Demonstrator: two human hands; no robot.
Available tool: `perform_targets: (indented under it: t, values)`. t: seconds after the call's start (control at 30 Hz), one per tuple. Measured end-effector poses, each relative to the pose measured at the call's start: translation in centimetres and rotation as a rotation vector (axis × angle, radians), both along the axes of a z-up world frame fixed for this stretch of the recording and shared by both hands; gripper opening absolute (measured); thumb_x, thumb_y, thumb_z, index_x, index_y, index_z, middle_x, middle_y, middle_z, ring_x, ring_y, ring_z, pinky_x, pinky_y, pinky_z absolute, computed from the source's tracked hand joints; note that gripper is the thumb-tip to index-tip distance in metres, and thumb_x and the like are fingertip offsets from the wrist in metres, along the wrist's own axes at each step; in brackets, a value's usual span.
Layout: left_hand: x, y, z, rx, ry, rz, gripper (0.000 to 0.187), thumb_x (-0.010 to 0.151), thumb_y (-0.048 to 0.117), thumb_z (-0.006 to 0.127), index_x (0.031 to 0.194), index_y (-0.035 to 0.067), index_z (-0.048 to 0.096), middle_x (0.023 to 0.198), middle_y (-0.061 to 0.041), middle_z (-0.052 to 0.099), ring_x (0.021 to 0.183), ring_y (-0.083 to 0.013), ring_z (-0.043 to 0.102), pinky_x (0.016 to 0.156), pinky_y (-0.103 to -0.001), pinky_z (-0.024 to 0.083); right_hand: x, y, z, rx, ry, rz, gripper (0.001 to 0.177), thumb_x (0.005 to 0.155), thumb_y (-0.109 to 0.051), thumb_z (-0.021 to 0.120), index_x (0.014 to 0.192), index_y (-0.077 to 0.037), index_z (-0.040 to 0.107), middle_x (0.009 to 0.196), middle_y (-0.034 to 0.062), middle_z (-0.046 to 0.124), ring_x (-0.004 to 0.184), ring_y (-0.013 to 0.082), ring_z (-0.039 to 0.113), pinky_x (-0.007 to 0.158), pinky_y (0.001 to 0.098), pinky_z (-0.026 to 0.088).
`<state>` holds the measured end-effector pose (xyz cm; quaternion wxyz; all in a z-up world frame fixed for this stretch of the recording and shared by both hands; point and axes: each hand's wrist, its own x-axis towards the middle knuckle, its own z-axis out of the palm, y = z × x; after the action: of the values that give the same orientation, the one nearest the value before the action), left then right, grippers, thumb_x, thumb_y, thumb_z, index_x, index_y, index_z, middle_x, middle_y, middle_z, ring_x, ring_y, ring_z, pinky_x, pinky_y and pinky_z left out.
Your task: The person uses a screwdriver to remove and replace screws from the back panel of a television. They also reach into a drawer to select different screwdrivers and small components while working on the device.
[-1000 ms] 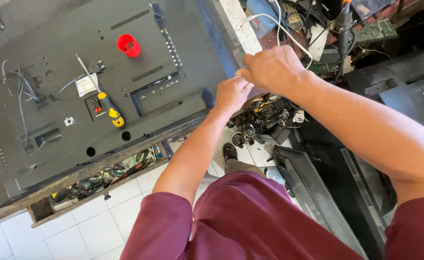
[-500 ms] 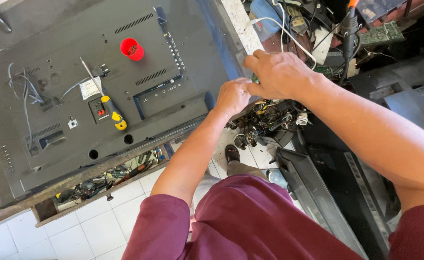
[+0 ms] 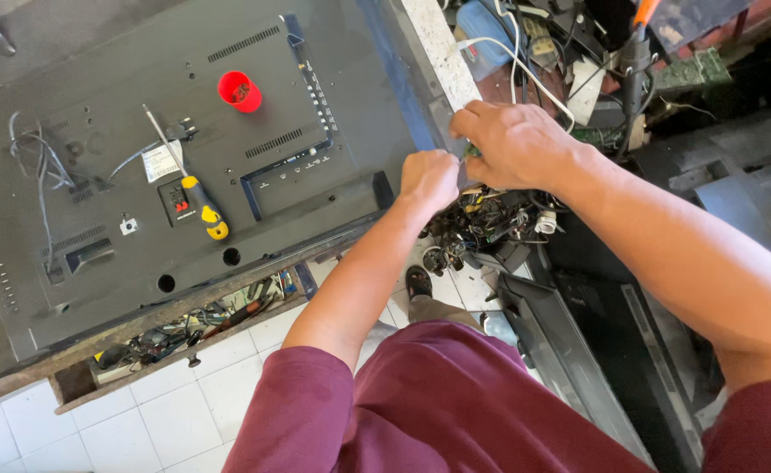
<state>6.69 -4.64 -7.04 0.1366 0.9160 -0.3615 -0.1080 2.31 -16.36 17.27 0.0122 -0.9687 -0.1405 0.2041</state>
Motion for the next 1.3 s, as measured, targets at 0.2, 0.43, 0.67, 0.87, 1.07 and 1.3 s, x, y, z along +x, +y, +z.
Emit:
perform_targets:
  t: [0.2,0.43,0.67,0.87,1.07,1.3]
  values:
    - [-0.3,-0.1,-1.3,0.015,0.04,0.014,0.007,0.074,0.016,0.07,0.079,0.015,0.076,0.082,-0.007,0.074,0.082,-0.0332,0.075,0.07,-0.049,0.062,-0.2,0.4,0.7,-0.177,0.16,-0.08,0.041,0.111,-0.039,0.043,0.146,-0.022,0.056,0.121,0.0068,0.071,0.082,0.0139,0.075,0.069,0.028,0.065]
    - [-0.9,0.3,1.3,-0.015,0.031,0.036,0.008,0.079,0.01,0.069,0.081,0.013,0.076,0.081,-0.006,0.072,0.081,-0.0317,0.075,0.069,-0.049,0.062,-0.5,-0.1,1.2,-0.134,0.087,-0.032,0.038,0.108,-0.039,0.048,0.136,-0.018,0.063,0.108,0.0054,0.071,0.087,0.0179,0.075,0.075,0.029,0.065]
    - [-1.1,0.1,1.2,-0.021,0.034,0.039,0.018,0.084,0.006,0.059,0.08,0.008,0.077,0.079,-0.008,0.073,0.082,-0.0327,0.076,0.069,-0.05,0.062,-1.5,-3.6,-2.9,0.208,-0.126,0.066,0.027,0.098,-0.03,0.069,0.116,-0.01,0.071,0.083,0.0111,0.075,0.067,0.0239,0.074,0.059,0.0322,0.062]
    - [-1.7,-0.4,2.0,0.141,0.021,0.006,0.017,0.097,-0.002,0.061,0.09,0.007,0.074,0.081,-0.007,0.069,0.067,-0.023,0.068,0.059,-0.044,0.061,-1.6,-7.0,-1.5,0.542,-0.256,-0.139,0.02,0.1,-0.015,0.075,0.105,0.002,0.065,0.075,0.0095,0.069,0.056,0.0186,0.064,0.051,0.0323,0.058]
    - [-1.5,-0.1,1.9,0.107,0.043,-0.022,0.018,0.104,-0.006,0.047,0.109,0.0,0.063,0.08,-0.007,0.063,0.063,-0.018,0.061,0.057,-0.036,0.06,1.3,-5.9,-2.4,0.654,-0.518,-0.344,0.016,0.12,-0.004,0.057,0.124,0.009,0.049,0.089,0.0172,0.073,0.065,0.0239,0.072,0.05,0.0337,0.058]
    - [4.1,9.7,15.8,-0.034,0.716,0.298,0.022,0.113,0.016,0.038,0.126,0.004,0.052,0.092,-0.003,0.061,0.063,-0.0084,0.052,0.048,-0.019,0.046,4.4,-3.4,-9.2,0.732,-0.585,-0.512,0.02,0.116,-0.017,0.066,0.12,0.0,0.057,0.082,0.0087,0.069,0.06,0.0182,0.062,0.046,0.0337,0.045]
